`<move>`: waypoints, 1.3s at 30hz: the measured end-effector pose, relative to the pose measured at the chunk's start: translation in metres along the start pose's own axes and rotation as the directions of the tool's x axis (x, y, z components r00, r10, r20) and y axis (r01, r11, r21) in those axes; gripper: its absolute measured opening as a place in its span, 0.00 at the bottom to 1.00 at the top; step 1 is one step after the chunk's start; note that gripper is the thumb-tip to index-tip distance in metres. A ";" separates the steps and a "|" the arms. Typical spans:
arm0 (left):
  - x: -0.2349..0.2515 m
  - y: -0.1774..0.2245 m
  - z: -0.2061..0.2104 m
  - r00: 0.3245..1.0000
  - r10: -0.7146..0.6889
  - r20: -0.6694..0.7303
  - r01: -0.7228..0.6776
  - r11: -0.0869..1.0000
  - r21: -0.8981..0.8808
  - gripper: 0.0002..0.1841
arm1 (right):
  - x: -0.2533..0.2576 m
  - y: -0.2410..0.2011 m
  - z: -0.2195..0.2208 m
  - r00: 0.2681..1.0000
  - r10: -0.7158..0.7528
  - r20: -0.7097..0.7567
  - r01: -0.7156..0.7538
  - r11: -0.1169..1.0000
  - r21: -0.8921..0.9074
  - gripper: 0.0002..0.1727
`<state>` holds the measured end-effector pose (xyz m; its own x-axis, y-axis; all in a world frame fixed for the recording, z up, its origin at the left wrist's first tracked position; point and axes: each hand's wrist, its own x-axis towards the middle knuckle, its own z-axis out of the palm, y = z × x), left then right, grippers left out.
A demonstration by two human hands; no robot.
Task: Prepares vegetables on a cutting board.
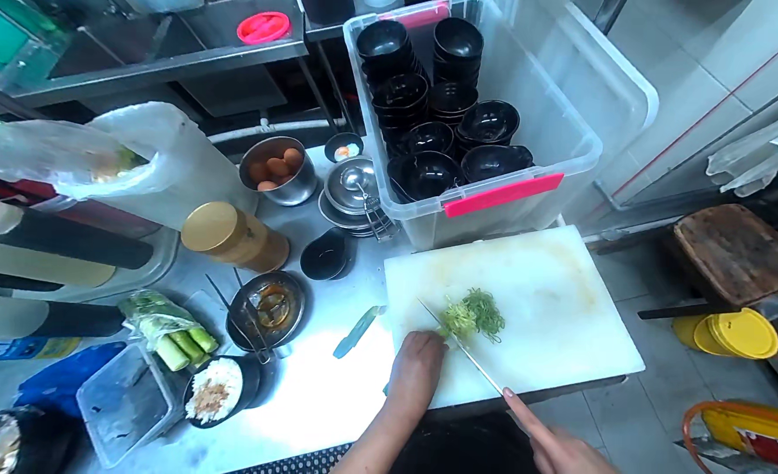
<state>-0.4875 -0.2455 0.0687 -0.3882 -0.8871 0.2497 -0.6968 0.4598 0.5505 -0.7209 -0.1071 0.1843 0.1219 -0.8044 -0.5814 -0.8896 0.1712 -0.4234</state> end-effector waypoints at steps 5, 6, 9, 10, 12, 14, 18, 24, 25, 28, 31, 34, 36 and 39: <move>-0.001 -0.002 0.001 1.000 0.017 0.021 -0.016 1.000 -0.018 0.11 | 0.006 -0.001 -0.001 0.997 0.019 0.071 -0.018 1.000 -0.014 0.41; 0.000 -0.003 0.001 0.999 0.018 0.029 -0.018 1.000 -0.019 0.12 | 0.015 -0.001 0.004 0.998 0.023 0.060 -0.022 1.000 -0.016 0.42; 0.004 -0.002 -0.001 0.997 0.015 0.070 -0.014 1.000 -0.002 0.12 | 0.036 -0.001 0.009 0.999 0.033 0.030 -0.032 0.999 -0.037 0.43; 0.006 0.000 -0.002 0.995 -0.001 0.102 -0.001 1.000 0.014 0.12 | 0.037 -0.003 0.006 0.999 0.044 0.033 -0.042 0.998 -0.050 0.43; 0.011 0.004 -0.007 0.985 -0.041 0.165 0.034 0.998 0.046 0.13 | 0.027 -0.002 0.003 1.000 0.006 -0.025 -0.007 0.998 -0.056 0.42; 0.018 0.007 -0.011 0.974 -0.076 0.212 0.063 0.996 0.069 0.13 | 0.012 0.002 0.000 0.999 -0.021 -0.046 0.018 0.998 -0.063 0.40; 0.027 0.013 -0.016 0.937 -0.133 0.324 0.109 0.990 0.091 0.13 | -0.008 0.005 -0.008 0.998 0.018 0.056 -0.013 0.997 -0.080 0.40; 0.028 0.013 -0.017 0.931 -0.146 0.334 0.119 0.988 0.100 0.13 | 0.029 0.001 0.009 0.999 0.034 0.013 -0.033 0.998 -0.053 0.43; 0.027 0.013 -0.017 0.933 -0.145 0.329 0.119 0.988 0.097 0.13 | 0.031 0.000 0.004 0.999 0.034 0.018 -0.033 0.997 -0.067 0.42; 0.026 0.011 -0.016 0.947 -0.133 0.294 0.115 0.990 0.076 0.13 | 0.012 -0.003 -0.009 1.000 0.011 0.021 -0.009 0.998 -0.064 0.41; 0.023 0.011 -0.014 0.955 -0.127 0.268 0.114 0.991 0.064 0.12 | 0.005 0.002 -0.003 0.998 0.006 0.056 -0.003 0.999 -0.043 0.41; 0.021 0.010 -0.012 0.952 -0.134 0.275 0.120 0.990 0.069 0.12 | 0.031 0.001 0.008 0.999 0.012 0.043 -0.011 0.999 -0.036 0.43; 0.021 0.011 -0.012 0.949 -0.146 0.281 0.132 0.989 0.068 0.13 | 0.034 -0.006 -0.001 0.996 0.045 0.080 -0.040 0.998 -0.058 0.42; 0.022 0.011 -0.015 0.953 -0.144 0.267 0.135 0.989 0.053 0.12 | 0.012 -0.003 -0.010 0.999 -0.011 0.042 0.013 0.999 -0.040 0.42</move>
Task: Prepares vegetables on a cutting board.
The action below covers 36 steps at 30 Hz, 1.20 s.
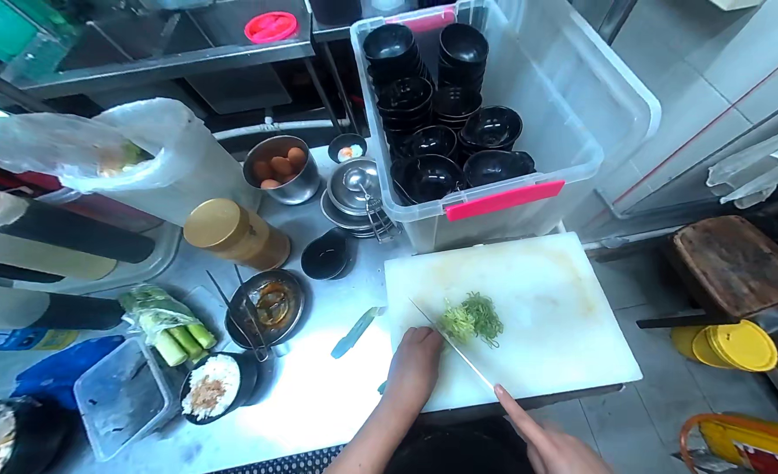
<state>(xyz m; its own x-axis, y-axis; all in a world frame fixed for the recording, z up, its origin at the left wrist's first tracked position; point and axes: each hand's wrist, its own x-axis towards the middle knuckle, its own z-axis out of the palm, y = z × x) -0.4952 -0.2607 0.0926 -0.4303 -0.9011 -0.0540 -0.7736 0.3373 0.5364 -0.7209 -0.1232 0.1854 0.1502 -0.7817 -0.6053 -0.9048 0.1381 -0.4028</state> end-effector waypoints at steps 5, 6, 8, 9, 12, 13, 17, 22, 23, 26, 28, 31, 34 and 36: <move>-0.001 -0.003 0.004 1.000 0.005 -0.025 -0.005 1.000 0.000 0.12 | 0.014 0.007 0.016 1.000 -0.011 0.014 0.010 1.000 0.025 0.43; -0.002 -0.003 0.005 1.000 0.010 -0.028 -0.010 1.000 0.001 0.12 | 0.021 0.006 0.016 1.000 -0.005 0.015 0.005 1.000 0.020 0.43; -0.002 -0.002 0.004 1.000 0.010 -0.021 -0.010 1.000 -0.001 0.13 | 0.022 -0.001 0.005 0.998 0.018 0.054 -0.018 1.000 -0.006 0.43; -0.002 -0.002 0.002 1.000 0.013 -0.023 -0.013 1.000 -0.007 0.12 | 0.016 -0.003 0.000 0.998 0.019 0.066 -0.019 1.000 -0.004 0.43; -0.002 -0.003 0.002 0.998 0.029 -0.057 -0.030 0.999 -0.017 0.11 | -0.001 0.002 0.000 0.999 -0.017 0.050 0.016 1.000 0.027 0.41; -0.002 -0.004 0.003 0.997 0.031 -0.064 -0.032 0.999 -0.017 0.11 | 0.001 0.004 0.004 0.999 -0.022 0.043 0.021 0.999 0.033 0.42; -0.002 -0.006 0.005 0.998 0.019 -0.055 -0.020 1.000 -0.016 0.13 | 0.031 -0.002 0.007 0.996 0.017 0.084 -0.018 1.000 0.013 0.43; -0.001 -0.005 0.001 0.998 0.029 -0.063 -0.030 0.999 -0.024 0.12 | 0.005 0.003 -0.004 0.998 -0.048 0.043 0.046 0.998 0.038 0.42; -0.002 -0.006 0.002 0.997 0.032 -0.070 -0.033 0.999 -0.026 0.12 | 0.003 0.005 -0.001 0.997 -0.054 0.050 0.051 0.998 0.047 0.42; -0.003 -0.008 0.005 0.996 0.046 -0.079 -0.048 0.999 -0.022 0.12 | 0.023 0.007 0.015 0.997 -0.068 0.021 0.066 0.995 0.076 0.42; -0.004 -0.008 0.006 0.996 0.047 -0.071 -0.049 0.999 -0.018 0.13 | 0.036 0.001 0.008 0.996 -0.046 0.082 0.041 0.997 0.070 0.43; -0.003 -0.009 0.004 0.997 0.053 -0.053 -0.054 0.998 -0.013 0.13 | 0.035 0.001 0.001 0.993 -0.046 0.107 0.036 0.995 0.092 0.42; -0.008 -0.012 0.000 0.998 0.056 -0.019 -0.056 0.998 -0.012 0.12 | 0.024 0.016 0.007 0.994 -0.095 0.048 0.087 0.985 0.146 0.41; -0.016 -0.018 -0.005 0.998 0.057 0.010 -0.057 0.998 -0.011 0.11 | 0.019 0.024 0.012 0.993 -0.114 0.017 0.109 0.979 0.171 0.40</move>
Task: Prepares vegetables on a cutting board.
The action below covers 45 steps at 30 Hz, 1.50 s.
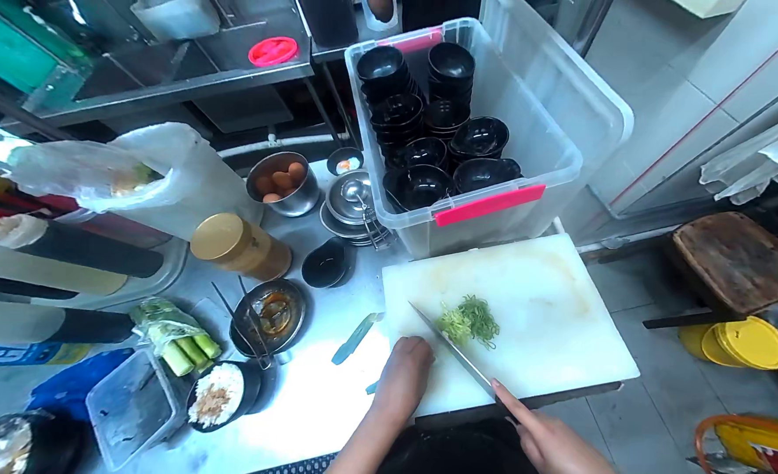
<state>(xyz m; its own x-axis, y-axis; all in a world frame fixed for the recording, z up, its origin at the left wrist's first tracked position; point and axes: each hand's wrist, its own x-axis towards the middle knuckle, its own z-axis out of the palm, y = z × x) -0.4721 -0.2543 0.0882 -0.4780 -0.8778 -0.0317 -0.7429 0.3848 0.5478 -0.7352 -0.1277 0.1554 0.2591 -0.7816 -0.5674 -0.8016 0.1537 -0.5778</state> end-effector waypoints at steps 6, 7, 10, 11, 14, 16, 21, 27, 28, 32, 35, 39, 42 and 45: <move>-0.024 -0.021 -0.015 0.999 -0.046 0.009 0.046 0.999 -0.012 0.11 | -0.007 -0.005 -0.006 1.000 -0.020 -0.011 0.020 0.999 0.028 0.38; -0.028 -0.023 -0.015 0.998 -0.059 -0.017 0.058 0.998 -0.024 0.12 | -0.007 -0.005 -0.006 1.000 -0.024 0.011 0.024 0.999 0.032 0.39; -0.036 -0.029 -0.012 0.988 -0.100 -0.118 0.097 0.995 -0.031 0.14 | -0.007 0.001 -0.005 0.997 -0.035 0.073 0.032 0.999 0.041 0.38; -0.039 -0.030 -0.010 0.982 -0.116 -0.146 0.112 0.993 -0.037 0.15 | -0.007 0.004 -0.005 0.996 -0.037 0.086 0.033 0.998 0.055 0.38; -0.044 -0.033 -0.010 0.971 -0.175 -0.162 0.161 0.982 -0.099 0.15 | -0.007 0.013 -0.009 0.995 -0.025 0.096 0.015 0.995 0.096 0.38; -0.047 -0.036 -0.012 0.969 -0.201 -0.144 0.179 0.972 -0.154 0.13 | -0.005 0.018 -0.013 0.996 0.010 0.086 -0.018 0.996 0.090 0.39; -0.059 -0.058 -0.031 0.964 -0.246 -0.105 0.226 0.959 -0.171 0.13 | -0.003 0.024 -0.019 0.996 0.058 0.070 -0.061 0.997 0.048 0.39; -0.077 -0.079 -0.058 0.919 -0.386 -0.074 0.366 0.910 -0.196 0.13 | 0.001 0.022 -0.014 0.995 0.074 0.062 -0.076 0.996 0.038 0.40; -0.078 -0.081 -0.061 0.911 -0.408 -0.066 0.385 0.895 -0.226 0.13 | 0.002 0.022 -0.014 0.995 0.074 0.063 -0.077 0.996 0.037 0.40; -0.069 -0.075 -0.072 0.816 -0.577 0.040 0.452 0.592 -0.667 0.15 | 0.005 0.023 -0.014 0.997 0.062 0.055 -0.064 0.997 0.033 0.40; -0.054 -0.060 -0.084 0.710 -0.646 0.279 0.436 0.093 -0.895 0.18 | 0.006 0.021 -0.016 0.997 0.059 0.059 -0.061 0.998 0.031 0.39; -0.035 -0.050 -0.090 0.704 -0.555 0.443 0.405 -0.199 -0.893 0.19 | 0.007 0.021 -0.018 0.996 0.059 0.067 -0.061 0.998 0.025 0.39; -0.020 -0.041 -0.088 0.717 -0.530 0.452 0.431 -0.172 -0.886 0.19 | 0.006 0.022 -0.021 0.995 0.070 0.074 -0.072 0.997 0.037 0.39; -0.005 -0.031 -0.078 0.765 -0.501 0.405 0.462 -0.012 -0.887 0.24 | 0.006 0.027 -0.022 0.995 0.078 0.059 -0.080 0.996 0.038 0.39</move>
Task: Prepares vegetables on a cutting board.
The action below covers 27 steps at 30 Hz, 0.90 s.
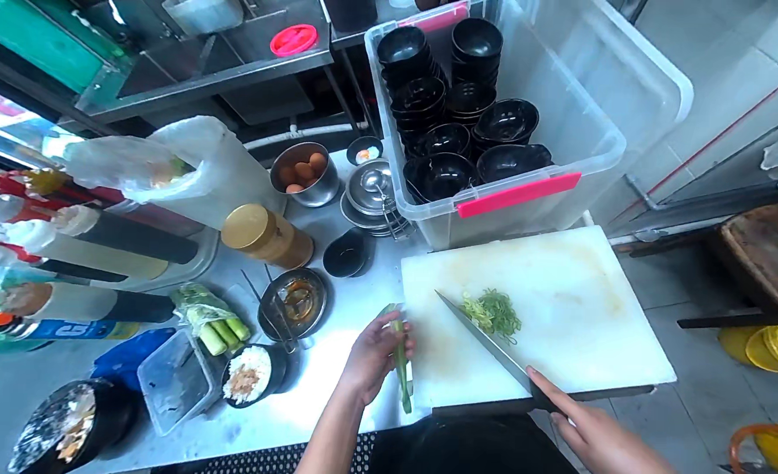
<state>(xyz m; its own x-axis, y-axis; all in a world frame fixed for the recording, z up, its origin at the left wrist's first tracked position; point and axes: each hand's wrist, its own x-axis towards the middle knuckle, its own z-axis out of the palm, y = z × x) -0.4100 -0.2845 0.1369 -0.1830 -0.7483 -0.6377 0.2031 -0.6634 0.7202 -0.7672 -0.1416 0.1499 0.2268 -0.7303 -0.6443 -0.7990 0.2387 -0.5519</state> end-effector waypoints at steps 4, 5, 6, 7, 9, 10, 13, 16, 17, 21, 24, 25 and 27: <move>0.015 -0.012 0.035 0.986 0.157 0.048 -0.157 0.817 0.554 0.21 | -0.003 -0.001 -0.001 1.000 0.015 -0.005 -0.015 1.000 0.000 0.39; 0.018 -0.016 0.045 0.977 0.193 0.095 -0.203 0.680 0.705 0.20 | -0.004 -0.001 0.000 1.000 0.007 -0.018 -0.007 1.000 -0.005 0.39; 0.019 -0.021 0.054 0.962 0.218 0.164 -0.258 0.531 0.807 0.19 | -0.005 -0.001 0.001 0.999 0.000 -0.032 -0.001 1.000 -0.010 0.39; 0.019 -0.027 0.063 0.943 0.229 0.241 -0.316 0.392 0.864 0.19 | -0.006 -0.002 0.001 0.999 -0.002 -0.044 0.001 1.000 -0.012 0.39; 0.020 -0.037 0.072 0.899 0.249 0.360 -0.412 0.207 0.887 0.19 | -0.007 -0.001 0.002 0.997 -0.011 -0.070 0.010 1.000 -0.006 0.39; 0.021 -0.039 0.073 0.882 0.276 0.382 -0.436 0.173 0.883 0.19 | -0.007 0.000 0.003 0.997 -0.012 -0.077 0.012 1.000 -0.004 0.39; 0.024 -0.027 0.052 0.841 0.469 0.271 -0.373 0.139 0.918 0.17 | -0.008 0.000 0.002 0.996 -0.008 -0.088 0.008 1.000 -0.001 0.38; 0.040 -0.012 0.003 0.772 0.634 0.036 -0.124 0.095 0.988 0.16 | -0.007 -0.001 0.003 0.997 0.001 -0.080 -0.001 1.000 -0.001 0.39; 0.047 -0.010 -0.013 0.785 0.619 -0.008 -0.056 0.084 0.995 0.18 | -0.006 -0.001 0.004 0.997 0.004 -0.077 -0.004 1.000 0.000 0.39; 0.055 -0.014 -0.042 0.808 0.590 0.012 -0.075 0.081 0.994 0.14 | -0.004 0.000 0.003 0.997 0.012 -0.077 -0.012 1.000 -0.008 0.39; 0.045 -0.003 -0.032 0.877 0.460 -0.142 -0.167 0.567 0.806 0.13 | -0.003 0.000 0.001 0.998 -0.003 -0.068 0.003 1.000 0.005 0.39; 0.039 0.003 -0.026 0.906 0.378 -0.191 -0.203 0.783 0.589 0.12 | -0.003 0.000 0.001 0.998 -0.009 -0.070 0.010 1.000 0.013 0.39; 0.026 0.014 -0.017 0.967 0.219 -0.127 -0.217 0.976 0.029 0.14 | -0.003 0.000 0.001 0.997 -0.014 -0.072 0.015 1.000 0.020 0.39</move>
<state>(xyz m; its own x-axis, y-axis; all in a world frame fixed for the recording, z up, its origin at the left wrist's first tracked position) -0.3959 -0.3133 0.1258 -0.0107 -0.8695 -0.4938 0.2097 -0.4848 0.8491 -0.7672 -0.1388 0.1507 0.1970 -0.7779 -0.5968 -0.7840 0.2404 -0.5723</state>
